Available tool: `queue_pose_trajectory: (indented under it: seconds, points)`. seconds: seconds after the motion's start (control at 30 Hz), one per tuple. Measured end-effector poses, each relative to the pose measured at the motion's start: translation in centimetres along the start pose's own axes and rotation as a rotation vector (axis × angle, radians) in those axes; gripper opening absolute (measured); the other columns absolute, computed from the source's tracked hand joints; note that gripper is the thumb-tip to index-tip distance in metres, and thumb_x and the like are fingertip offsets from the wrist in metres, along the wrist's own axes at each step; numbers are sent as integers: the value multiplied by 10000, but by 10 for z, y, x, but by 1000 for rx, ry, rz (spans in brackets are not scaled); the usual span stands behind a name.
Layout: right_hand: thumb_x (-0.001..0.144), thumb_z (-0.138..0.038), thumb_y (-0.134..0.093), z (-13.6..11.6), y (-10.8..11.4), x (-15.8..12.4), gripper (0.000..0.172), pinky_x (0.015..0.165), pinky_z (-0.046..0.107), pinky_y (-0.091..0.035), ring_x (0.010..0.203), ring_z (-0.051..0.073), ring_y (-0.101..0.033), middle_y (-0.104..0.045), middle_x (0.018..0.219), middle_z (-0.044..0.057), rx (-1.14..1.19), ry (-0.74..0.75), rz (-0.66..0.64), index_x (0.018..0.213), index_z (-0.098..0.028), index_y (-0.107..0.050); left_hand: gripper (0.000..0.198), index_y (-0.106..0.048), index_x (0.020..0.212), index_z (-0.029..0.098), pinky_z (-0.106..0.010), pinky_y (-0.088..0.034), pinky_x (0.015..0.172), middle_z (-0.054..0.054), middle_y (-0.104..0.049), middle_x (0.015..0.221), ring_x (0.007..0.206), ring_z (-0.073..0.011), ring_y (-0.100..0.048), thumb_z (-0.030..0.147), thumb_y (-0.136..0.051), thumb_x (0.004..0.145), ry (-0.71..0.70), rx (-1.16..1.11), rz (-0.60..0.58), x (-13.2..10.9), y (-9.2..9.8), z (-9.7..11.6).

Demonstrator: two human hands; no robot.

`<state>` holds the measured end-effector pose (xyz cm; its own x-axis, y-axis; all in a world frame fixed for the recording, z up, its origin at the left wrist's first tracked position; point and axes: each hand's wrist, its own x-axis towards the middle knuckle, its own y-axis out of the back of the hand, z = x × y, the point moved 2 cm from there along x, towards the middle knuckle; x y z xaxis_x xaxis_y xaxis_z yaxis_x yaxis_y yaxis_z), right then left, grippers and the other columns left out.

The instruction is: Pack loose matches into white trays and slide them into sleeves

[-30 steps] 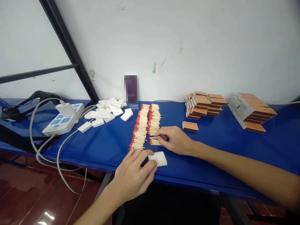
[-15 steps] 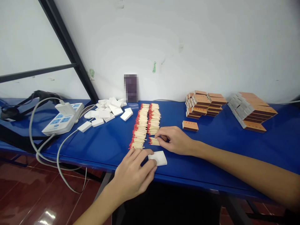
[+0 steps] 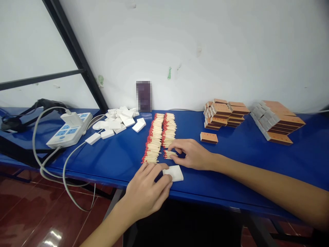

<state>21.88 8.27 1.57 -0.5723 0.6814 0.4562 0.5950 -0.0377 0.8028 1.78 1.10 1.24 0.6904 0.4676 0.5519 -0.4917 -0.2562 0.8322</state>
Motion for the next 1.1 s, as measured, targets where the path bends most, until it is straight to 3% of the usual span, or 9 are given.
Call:
queue_pose_trajectory:
  seconds: [0.3,1.1]
  points:
    - [904,-265,-571,1,-1,1,107,572,221,-323,553,85,-410,-429,629,-61,-12,-36,-12,900,-175,-630,102,-607,966,173,-363,-424,765,-93,-629,1080,851,-217,-573,160,-511,935,-1,0,-6,1,-1,0]
    - [881,-229,-584,3,-1,1,83,568,222,-318,542,90,-405,-429,612,-63,15,-73,-45,898,-177,-647,98,-606,967,175,-366,-426,769,-92,-630,1089,851,-217,-572,166,-515,934,-1,9,-7,0,-1,-1]
